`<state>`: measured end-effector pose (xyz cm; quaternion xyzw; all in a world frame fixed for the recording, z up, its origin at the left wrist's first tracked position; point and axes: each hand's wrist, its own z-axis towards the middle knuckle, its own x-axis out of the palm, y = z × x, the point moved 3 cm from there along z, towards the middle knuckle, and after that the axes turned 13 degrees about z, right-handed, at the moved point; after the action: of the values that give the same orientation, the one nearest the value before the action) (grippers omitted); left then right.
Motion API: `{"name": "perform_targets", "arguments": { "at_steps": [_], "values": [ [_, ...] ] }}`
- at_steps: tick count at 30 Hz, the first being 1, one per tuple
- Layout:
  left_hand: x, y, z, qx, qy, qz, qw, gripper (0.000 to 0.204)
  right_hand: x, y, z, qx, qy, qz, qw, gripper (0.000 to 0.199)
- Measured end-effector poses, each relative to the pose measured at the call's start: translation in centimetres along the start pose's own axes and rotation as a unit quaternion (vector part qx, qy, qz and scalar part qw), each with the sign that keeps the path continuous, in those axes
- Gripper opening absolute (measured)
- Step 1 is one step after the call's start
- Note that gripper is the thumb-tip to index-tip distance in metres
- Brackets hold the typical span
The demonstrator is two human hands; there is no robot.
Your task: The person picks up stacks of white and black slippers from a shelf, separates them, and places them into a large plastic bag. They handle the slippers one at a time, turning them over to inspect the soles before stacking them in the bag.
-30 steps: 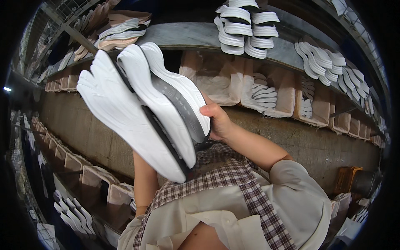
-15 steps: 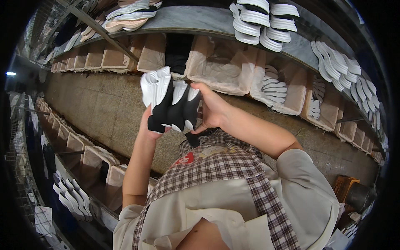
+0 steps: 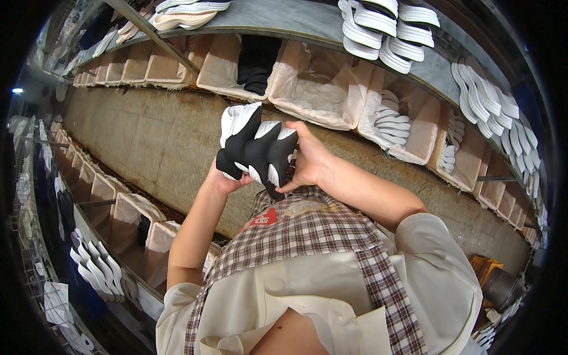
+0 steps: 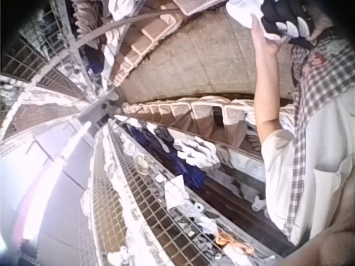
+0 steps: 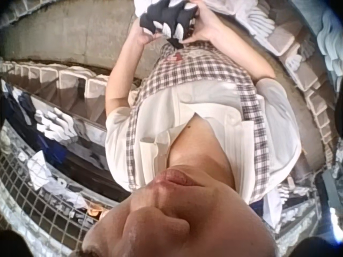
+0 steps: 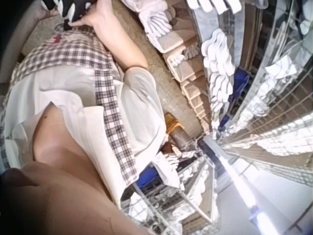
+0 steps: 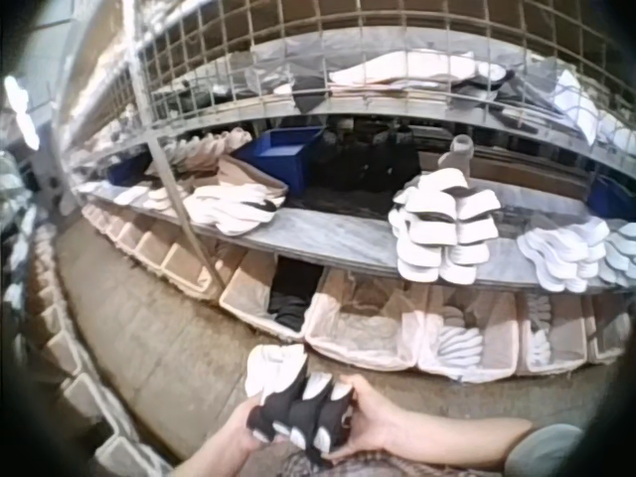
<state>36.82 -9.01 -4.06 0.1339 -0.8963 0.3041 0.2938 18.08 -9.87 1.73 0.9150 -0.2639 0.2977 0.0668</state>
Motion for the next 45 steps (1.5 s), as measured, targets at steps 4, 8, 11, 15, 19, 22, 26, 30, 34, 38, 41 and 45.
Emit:
{"name": "perform_targets", "arguments": {
  "at_steps": [4, 8, 11, 15, 19, 22, 26, 30, 34, 38, 41, 45],
  "values": [
    [0.3, 0.0, -0.3, -0.012, -0.019, -0.005, 1.0, 0.06, -0.5, 0.1, 0.4, 0.001, -0.004, 0.005, 1.0, 0.089],
    [0.5, 0.2, -0.3, -0.03, -0.035, -0.007, 0.999, 0.059, -1.1, 0.4, 0.9, 0.032, -0.006, 0.014, 0.999, 0.079],
    [0.4, 0.3, -0.3, -0.029, -0.057, 0.03, 0.997, 0.06, -1.3, 0.6, 1.1, 0.047, -0.004, 0.029, 0.998, 0.071],
    [0.3, 0.4, -0.2, -0.03, -0.06, 0.039, 0.997, 0.06, -1.4, 0.6, 1.3, 0.04, 0.017, 0.016, 0.999, 0.074],
    [0.2, 0.5, 0.0, -0.046, -0.076, 0.029, 0.996, 0.059, -1.4, 0.5, 1.3, 0.034, 0.024, 0.009, 0.999, 0.074],
    [0.3, 0.3, 0.0, -0.044, -0.086, 0.025, 0.995, 0.057, -1.4, 0.7, 1.2, 0.026, 0.019, 0.014, 0.999, 0.077],
    [0.8, -0.2, -0.2, 0.022, -0.031, 0.019, 0.999, 0.054, -0.8, 0.8, 0.6, -0.015, 0.013, -0.029, 0.999, 0.063],
    [0.8, -1.9, -0.8, 0.164, 0.024, -0.016, 0.986, 0.057, 1.1, 0.5, -0.5, -0.16, 0.12, -0.14, 0.97, 0.068],
    [0.4, -4.0, -1.6, 0.271, 0.026, -0.012, 0.962, 0.051, 3.0, 0.6, -2.1, -0.344, 0.228, -0.162, 0.896, 0.074],
    [0.7, -5.3, -2.6, 0.384, 0.042, 0.024, 0.922, 0.044, 4.0, 0.2, -3.0, -0.38, 0.301, -0.213, 0.848, 0.076],
    [0.8, -5.8, -2.8, 0.402, 0.058, 0.01, 0.914, 0.041, 4.3, 0.3, -3.1, -0.429, 0.329, -0.282, 0.793, 0.082],
    [0.5, -7.4, -2.9, 0.422, 0.087, -0.024, 0.902, 0.041, 4.3, 0.4, -2.8, -0.448, 0.341, -0.359, 0.744, 0.096]
  ]
}}
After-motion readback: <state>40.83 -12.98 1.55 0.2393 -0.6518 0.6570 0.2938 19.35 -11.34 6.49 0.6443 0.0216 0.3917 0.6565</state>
